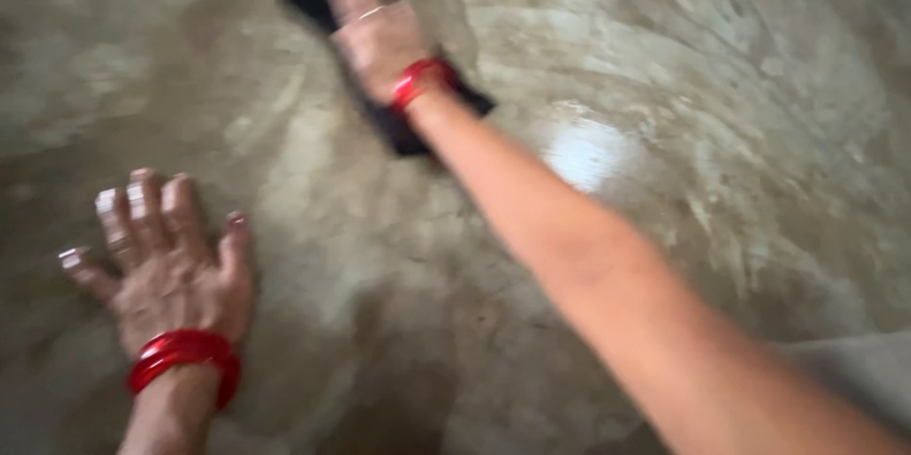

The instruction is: The person wrings out a black cloth in a metal bucket of water and then uses it to wipe the concrete floor. They repeatedly dip the cloth into the bucket, wring it out, and scrub the floor surface in a repetitive cycle.

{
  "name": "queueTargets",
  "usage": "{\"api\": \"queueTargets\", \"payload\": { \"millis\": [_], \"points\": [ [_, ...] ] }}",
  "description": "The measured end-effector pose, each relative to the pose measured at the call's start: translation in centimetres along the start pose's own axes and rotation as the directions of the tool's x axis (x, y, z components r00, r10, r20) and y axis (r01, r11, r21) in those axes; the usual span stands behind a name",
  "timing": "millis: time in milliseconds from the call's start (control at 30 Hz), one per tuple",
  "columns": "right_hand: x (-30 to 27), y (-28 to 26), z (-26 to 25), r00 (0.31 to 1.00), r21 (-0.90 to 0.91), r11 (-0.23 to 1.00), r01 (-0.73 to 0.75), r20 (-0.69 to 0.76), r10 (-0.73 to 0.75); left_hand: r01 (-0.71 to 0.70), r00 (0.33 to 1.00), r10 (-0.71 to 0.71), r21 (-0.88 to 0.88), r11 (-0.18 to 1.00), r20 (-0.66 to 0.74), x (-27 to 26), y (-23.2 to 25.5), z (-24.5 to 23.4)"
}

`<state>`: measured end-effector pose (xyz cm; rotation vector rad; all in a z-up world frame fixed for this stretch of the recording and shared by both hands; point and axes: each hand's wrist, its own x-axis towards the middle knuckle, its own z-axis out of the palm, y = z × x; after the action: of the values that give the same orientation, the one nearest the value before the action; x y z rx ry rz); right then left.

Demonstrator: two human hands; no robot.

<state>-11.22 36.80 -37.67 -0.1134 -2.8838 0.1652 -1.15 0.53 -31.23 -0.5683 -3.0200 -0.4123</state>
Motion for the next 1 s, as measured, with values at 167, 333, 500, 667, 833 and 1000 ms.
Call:
{"api": "queueTargets", "payload": {
  "millis": [167, 333, 500, 667, 833, 1000],
  "points": [
    [-4.0, -22.8, -2.1, 0.935, 0.001, 0.940, 0.341, -0.105, -0.339, -0.036, 0.973, -0.073, -0.456, 0.889, -0.219, -1.0, -0.1, -2.6],
    [-14.4, -33.1, -6.8, 0.870, 0.322, 0.827, 0.461, 0.021, -0.493, 0.084, 0.975, -0.137, -0.281, 0.956, -0.173, -5.5, -6.7, -7.1],
    [-22.1, -36.8, -9.7, 0.852, 0.413, 0.769, 0.488, -0.035, -0.522, 0.153, 0.983, -0.155, -0.029, 0.988, -0.100, -12.2, -16.3, -9.3],
    [-22.2, -37.2, -10.1, 0.864, 0.352, 0.819, 0.453, 0.053, -0.501, 0.089, 0.996, -0.088, 0.083, 0.993, -0.006, -15.1, -23.7, -8.3],
    [-22.0, -37.6, -10.6, 0.868, 0.297, 0.833, 0.468, 0.025, -0.497, 0.084, 0.996, -0.080, 0.100, 0.991, -0.046, -16.6, -24.2, -8.4],
    [-21.5, -37.5, -11.8, 0.852, 0.330, 0.821, 0.466, 0.081, -0.517, 0.111, 0.993, -0.105, 0.099, 0.989, -0.055, -15.8, -23.0, -9.4]
  ]
}}
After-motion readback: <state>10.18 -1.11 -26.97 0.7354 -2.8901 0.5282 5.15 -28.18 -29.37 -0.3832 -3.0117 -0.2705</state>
